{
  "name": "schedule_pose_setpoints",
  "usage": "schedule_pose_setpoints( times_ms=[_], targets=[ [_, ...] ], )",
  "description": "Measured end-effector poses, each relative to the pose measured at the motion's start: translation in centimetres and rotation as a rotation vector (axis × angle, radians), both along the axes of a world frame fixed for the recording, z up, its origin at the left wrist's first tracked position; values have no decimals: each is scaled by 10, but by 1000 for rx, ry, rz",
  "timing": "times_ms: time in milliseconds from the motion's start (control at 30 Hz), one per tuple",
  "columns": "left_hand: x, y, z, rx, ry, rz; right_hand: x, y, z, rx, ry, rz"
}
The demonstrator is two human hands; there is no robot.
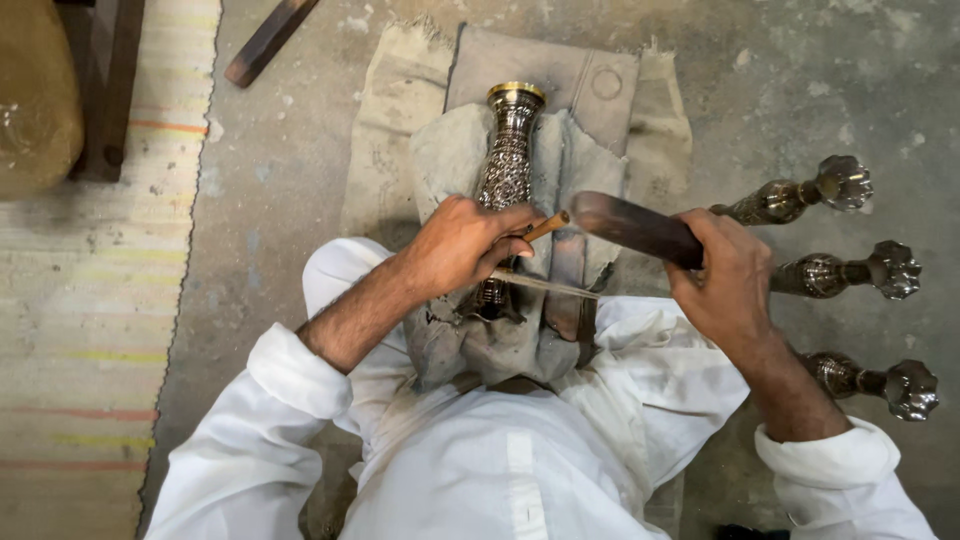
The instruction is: The person sits on the floor holding a small chisel against an engraved brass vase while striking the chisel with a wooden mallet, chasing the decorative pattern. The person repositions the chisel around the vase surface and continues hammering throughout the clip.
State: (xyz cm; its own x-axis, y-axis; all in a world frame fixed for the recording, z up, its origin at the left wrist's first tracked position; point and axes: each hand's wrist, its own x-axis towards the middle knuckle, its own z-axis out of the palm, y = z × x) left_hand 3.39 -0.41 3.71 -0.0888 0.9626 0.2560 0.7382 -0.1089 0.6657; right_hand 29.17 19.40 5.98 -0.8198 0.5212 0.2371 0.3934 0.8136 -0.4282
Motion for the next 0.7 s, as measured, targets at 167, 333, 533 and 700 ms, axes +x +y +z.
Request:
schedule_pose_setpoints(
  times_ms=[167, 333, 533, 700],
  targets=[
    [0, -2, 0, -22, -29, 7, 2, -3, 6, 144, -39, 31],
    [-3, -4, -3, 39, -116, -18, 2, -6, 11, 230, -92, 53],
    [-1, -5, -8, 78, -90, 35, -3, -10, 18, -325, 167, -303],
    [-4, -8, -14, 216, -197, 66, 1, -3, 13, 278, -179, 28]
  ],
)
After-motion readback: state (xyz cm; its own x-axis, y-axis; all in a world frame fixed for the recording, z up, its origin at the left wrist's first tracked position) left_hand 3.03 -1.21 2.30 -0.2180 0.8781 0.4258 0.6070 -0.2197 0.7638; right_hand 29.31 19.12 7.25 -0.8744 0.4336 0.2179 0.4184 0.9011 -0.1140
